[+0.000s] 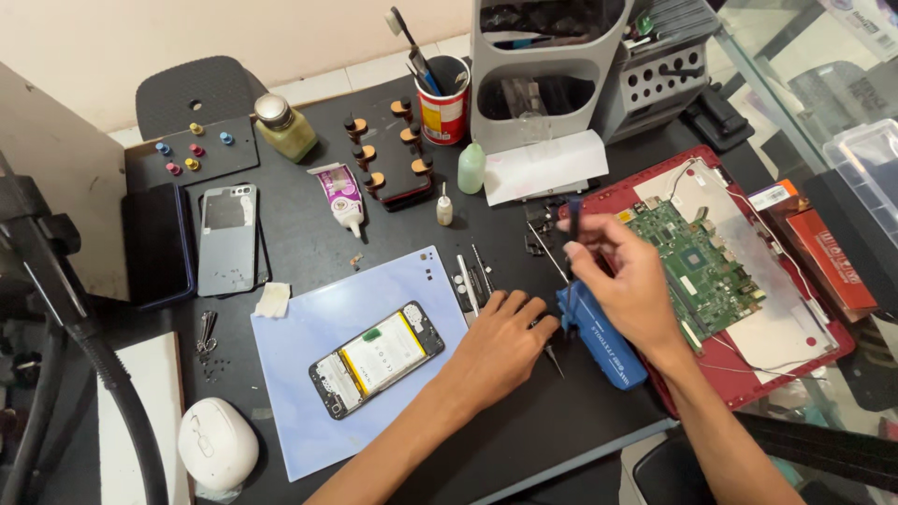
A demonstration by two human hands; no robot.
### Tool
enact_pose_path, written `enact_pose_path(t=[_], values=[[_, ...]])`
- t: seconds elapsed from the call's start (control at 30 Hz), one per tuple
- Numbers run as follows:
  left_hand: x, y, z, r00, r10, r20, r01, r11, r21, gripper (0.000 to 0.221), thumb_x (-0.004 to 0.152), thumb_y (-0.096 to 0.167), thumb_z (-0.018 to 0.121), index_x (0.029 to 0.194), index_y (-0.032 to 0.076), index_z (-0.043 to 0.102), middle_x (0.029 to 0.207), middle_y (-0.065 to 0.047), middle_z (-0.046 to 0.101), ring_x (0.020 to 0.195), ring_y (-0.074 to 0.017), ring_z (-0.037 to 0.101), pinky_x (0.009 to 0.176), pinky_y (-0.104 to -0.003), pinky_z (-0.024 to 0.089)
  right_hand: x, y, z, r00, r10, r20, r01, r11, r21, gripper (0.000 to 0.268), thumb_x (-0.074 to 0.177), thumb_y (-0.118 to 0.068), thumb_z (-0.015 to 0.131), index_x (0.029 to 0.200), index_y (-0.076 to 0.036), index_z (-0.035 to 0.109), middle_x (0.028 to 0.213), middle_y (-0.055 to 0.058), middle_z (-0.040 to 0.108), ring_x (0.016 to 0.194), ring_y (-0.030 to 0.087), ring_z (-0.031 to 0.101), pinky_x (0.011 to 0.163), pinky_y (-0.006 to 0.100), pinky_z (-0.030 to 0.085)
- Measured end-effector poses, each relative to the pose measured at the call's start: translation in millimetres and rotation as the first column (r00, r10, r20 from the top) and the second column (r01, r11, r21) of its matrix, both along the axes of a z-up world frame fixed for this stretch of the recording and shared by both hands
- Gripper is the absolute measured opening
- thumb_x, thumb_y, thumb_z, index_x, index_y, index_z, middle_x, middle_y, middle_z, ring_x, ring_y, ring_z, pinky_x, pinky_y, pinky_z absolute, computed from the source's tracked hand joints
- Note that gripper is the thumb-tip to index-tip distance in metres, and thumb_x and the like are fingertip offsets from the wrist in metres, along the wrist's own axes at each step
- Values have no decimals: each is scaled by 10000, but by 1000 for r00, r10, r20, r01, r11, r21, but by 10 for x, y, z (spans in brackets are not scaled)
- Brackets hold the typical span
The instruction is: The person uses a small screwdriver to remove screws from the internal frame of a disassembled smartphone. They then use a metal spudger to pry and separate the battery from the phone's chassis. Finally, they use tweezers to pick up and move small screws and components on the workbench.
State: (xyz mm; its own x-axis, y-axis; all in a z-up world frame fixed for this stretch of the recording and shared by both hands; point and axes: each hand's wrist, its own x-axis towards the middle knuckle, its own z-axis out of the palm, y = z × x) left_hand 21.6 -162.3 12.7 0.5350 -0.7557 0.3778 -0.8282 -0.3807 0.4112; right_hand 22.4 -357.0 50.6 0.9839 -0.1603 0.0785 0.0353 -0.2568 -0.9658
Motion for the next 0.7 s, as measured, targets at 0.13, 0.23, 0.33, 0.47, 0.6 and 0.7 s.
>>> enact_pose_path(t=[0.13,0.23,0.33,0.47,0.6,0.7], values=[[-10,43,83,959,-3,-282,-77,960,-270,208,907,174,733,998,-9,692,968,-133,662,967,-332,592,863,-434,442,-113,16,205,993,-1,116,-15,991,132,212,1024,4,594,1233,24,568,1042,62,643,936,108,651,831,248,551],[12,115,124,875,14,-484,-161,951,-264,206,964,194,716,906,-3,703,842,-124,683,850,-322,627,800,-412,478,-221,112,349,990,4,140,-25,988,151,242,1021,31,566,1260,24,530,1088,93,640,987,143,676,889,270,561],[56,239,138,817,-46,-575,-168,935,-313,201,956,185,728,934,-13,710,818,-142,672,740,-284,654,674,-378,497,-256,188,422,993,29,115,-52,978,201,249,1000,44,561,1246,17,527,1082,105,648,991,172,696,884,290,575],[71,474,246,630,-85,-772,-226,931,-286,179,952,181,688,981,5,704,719,-78,682,616,-163,615,598,-320,489,-289,227,355,985,76,153,-104,977,188,249,978,68,577,1209,0,516,1085,114,646,1027,208,714,910,310,574],[192,818,380,651,-200,-732,-207,881,-425,201,1019,204,633,1040,17,702,781,-58,675,693,-120,570,653,-307,485,-212,95,214,993,114,43,-122,919,376,253,952,66,621,1170,-15,522,1078,158,686,1030,235,716,909,359,590],[223,950,464,660,-82,-747,-261,907,-330,252,1059,226,605,970,-8,642,717,-103,584,657,-176,488,612,-350,440,-158,91,4,993,112,41,-116,839,531,221,979,33,627,1173,-20,536,1114,177,701,1055,263,699,944,403,565]])
